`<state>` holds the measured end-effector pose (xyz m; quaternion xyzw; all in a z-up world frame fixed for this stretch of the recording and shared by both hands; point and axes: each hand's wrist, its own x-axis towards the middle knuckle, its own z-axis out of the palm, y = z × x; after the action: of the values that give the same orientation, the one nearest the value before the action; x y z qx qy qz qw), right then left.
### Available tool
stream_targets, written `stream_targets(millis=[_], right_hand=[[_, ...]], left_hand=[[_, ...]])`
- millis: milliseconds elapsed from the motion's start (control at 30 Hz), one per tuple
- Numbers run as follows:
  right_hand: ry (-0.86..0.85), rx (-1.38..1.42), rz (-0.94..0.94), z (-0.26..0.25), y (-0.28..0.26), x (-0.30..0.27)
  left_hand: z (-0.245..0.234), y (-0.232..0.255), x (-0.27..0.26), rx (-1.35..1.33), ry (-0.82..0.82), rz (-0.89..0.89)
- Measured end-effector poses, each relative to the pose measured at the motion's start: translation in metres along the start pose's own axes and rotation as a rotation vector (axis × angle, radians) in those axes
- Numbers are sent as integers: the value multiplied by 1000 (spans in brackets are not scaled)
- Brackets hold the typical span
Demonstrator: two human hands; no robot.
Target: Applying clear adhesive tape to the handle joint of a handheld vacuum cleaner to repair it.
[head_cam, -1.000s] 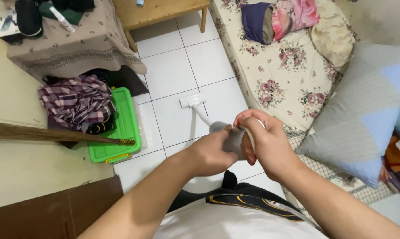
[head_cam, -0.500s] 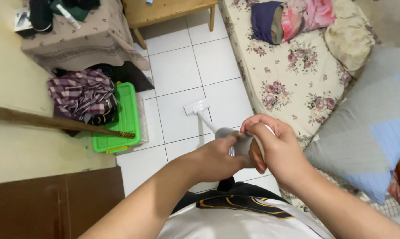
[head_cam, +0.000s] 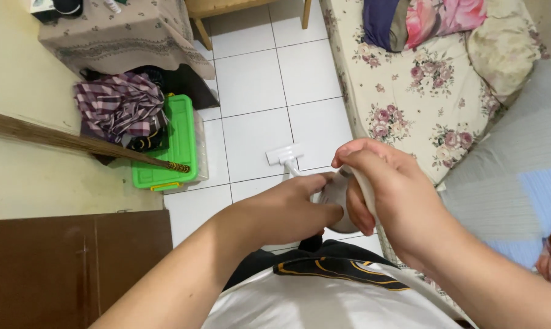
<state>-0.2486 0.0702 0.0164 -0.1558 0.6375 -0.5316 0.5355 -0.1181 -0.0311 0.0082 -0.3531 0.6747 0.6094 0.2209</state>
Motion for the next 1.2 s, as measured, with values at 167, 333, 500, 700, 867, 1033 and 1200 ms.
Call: stream_targets(millis=[167,333,500,700,867,1033,1200], right_hand=[[35,-10,-11,15,4,7],[72,-53,-33,30,37,34],[66,-77,-55,50,54,54],[40,-98,35,90,14,22],[76,22,19,110,5,7],[128,13,-32,122,33,21],[178,-84,-61,127,67,44]], left_hand=[[-13,-13,-1,-6,9,-30],[-30,-54,35,-44,-41,128],[-49,-91,66,-74,-89,238],[-88,-79,10,-60,-161,257],[-96,-109,8,-126,-305,361],[-106,-120,6,-9,-241,263],[-106,-150,35,169,-142,251]])
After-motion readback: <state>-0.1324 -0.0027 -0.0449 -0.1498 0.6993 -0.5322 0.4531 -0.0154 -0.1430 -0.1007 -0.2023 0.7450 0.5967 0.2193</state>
